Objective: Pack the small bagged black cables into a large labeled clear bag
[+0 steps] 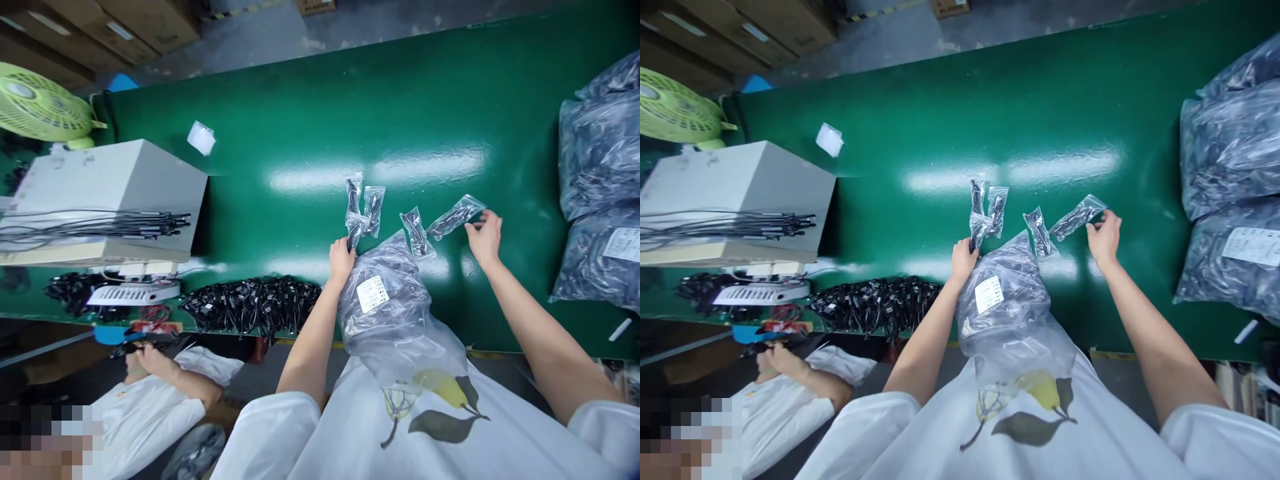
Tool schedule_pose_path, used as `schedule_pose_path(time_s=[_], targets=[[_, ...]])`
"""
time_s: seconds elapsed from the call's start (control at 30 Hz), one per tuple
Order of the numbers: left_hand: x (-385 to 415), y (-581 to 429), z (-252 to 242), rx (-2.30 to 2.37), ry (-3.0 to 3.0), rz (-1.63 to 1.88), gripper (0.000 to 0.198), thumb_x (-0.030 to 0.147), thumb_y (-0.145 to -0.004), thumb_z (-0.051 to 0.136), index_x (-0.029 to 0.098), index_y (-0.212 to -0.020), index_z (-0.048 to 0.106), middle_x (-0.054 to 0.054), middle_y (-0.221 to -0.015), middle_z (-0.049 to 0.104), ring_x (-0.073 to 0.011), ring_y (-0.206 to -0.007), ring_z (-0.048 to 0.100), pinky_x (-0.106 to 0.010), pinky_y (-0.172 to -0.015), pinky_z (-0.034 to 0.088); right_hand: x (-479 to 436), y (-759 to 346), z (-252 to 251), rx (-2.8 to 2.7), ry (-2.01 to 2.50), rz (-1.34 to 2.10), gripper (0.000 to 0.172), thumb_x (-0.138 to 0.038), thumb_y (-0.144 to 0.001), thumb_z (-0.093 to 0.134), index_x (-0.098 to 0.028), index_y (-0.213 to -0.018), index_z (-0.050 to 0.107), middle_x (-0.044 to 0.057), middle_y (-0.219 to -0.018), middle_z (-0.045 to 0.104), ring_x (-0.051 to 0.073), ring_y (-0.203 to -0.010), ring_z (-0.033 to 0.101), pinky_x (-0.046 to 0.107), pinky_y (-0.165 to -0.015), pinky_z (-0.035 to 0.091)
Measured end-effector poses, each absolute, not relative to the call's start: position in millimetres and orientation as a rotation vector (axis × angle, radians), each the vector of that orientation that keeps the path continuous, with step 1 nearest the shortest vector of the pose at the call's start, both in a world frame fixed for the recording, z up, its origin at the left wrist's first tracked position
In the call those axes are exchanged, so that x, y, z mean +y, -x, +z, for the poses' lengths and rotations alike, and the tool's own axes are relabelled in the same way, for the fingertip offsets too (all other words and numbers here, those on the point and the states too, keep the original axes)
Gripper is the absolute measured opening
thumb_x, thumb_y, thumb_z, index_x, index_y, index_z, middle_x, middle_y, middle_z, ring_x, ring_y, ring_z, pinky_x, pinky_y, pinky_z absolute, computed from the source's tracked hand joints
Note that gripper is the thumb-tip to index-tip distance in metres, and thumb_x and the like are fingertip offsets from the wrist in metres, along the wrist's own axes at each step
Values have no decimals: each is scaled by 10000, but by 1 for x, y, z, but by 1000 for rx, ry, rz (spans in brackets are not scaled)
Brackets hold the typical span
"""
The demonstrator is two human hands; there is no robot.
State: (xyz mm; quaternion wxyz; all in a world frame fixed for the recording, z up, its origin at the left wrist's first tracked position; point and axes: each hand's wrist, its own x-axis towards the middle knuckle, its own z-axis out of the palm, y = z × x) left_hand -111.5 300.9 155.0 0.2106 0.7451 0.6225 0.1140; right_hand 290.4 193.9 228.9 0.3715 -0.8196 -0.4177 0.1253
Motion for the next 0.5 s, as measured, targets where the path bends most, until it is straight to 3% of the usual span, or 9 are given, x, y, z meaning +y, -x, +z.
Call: schedule_pose_path(time_s=[0.1,0.13,0.2,0.3,0.37,0.5], targets=[[301,109,168,1805,-2168,183,339,312,-956,610,158,-1252,672,-167,-1253,661,-319,-1212,596,-407,-1039,470,196,-289,231,-1810,2078,-107,608,-108,-944,460,-207,-1544,446,147,-1607,409,299,-1469,411,573,-1253,276],[301,108,172,1794,-2185,154,302,281,-967,581,161,-1223,688,-166,-1222,678,-310,-1183,618,-396,-1017,476,201,-290,230,-2033,2036,-128,602,-73,-948,406,-208,-1531,476,132,-1604,425,296,-1501,365,585,-1266,224],[301,112,178,1766,-2180,132,304,197,-985,501,175,-1216,698,-154,-1155,721,-281,-1098,672,-375,-981,486,213,-296,227,-2298,2008,-131,528,-64,-959,363,-183,-1422,587,133,-1488,550,295,-1454,417,586,-1266,197],[296,127,183,1799,-2097,199,379,184,-1008,438,207,-1314,660,-142,-1106,763,-278,-1015,716,-385,-946,504,226,-304,225,-2321,2120,-108,343,-177,-984,410,-154,-1171,697,148,-1193,679,309,-1244,561,532,-1195,318],[288,139,183,1788,-2031,336,418,192,-1006,442,225,-1383,619,-137,-1186,757,-284,-1055,717,-392,-960,515,230,-296,224,-2155,2235,28,298,-272,-989,444,-164,-1111,694,148,-1104,692,309,-1113,612,464,-1057,439],[276,149,180,1515,-1837,714,598,67,-892,500,228,-1465,554,-81,-1423,666,-237,-1270,647,-345,-1100,485,241,-238,212,-1651,2475,410,483,-589,-962,554,-176,-1199,640,152,-1078,715,310,-982,664,381,-834,499]])
